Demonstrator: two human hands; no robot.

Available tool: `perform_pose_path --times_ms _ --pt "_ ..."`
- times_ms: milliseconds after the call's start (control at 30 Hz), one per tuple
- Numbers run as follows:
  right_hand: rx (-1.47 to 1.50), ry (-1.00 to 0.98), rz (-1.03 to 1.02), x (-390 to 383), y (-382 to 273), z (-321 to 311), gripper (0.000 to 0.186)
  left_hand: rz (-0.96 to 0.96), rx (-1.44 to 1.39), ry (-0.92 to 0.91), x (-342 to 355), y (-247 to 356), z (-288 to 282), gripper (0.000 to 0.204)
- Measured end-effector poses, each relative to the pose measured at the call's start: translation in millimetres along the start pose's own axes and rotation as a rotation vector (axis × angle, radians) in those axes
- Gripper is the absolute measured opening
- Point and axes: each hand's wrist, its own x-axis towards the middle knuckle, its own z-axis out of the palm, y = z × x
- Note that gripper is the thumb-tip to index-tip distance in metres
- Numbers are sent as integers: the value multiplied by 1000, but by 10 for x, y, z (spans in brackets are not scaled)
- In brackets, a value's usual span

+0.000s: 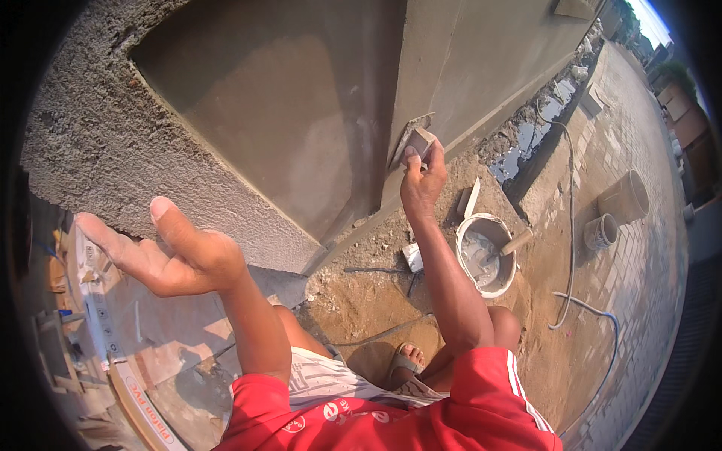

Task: The person applies and smooths wet plaster onto a concrete wall using a trowel and a sponge. They repeatedly dip the sponge into a bucket of water and wipe the wall surface to achieve a smooth finish.

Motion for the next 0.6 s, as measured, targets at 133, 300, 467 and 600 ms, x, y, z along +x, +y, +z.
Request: perform_pose_path --times_ms 133,300,467,600 --pt "123 113 444 -414 574 -456 36 20 -62 43 17 -75 43 67" --pt "118 153 494 -12 37 -858 45 90 -37 29 23 -80 47 67" --pt "195 -164 474 332 -589 -1221 46 71 -230 10 -33 159 -241 64" --pt "90 -258 328 279 -1045 -1803 47 45 -513 -669 -938 654 -255 40"
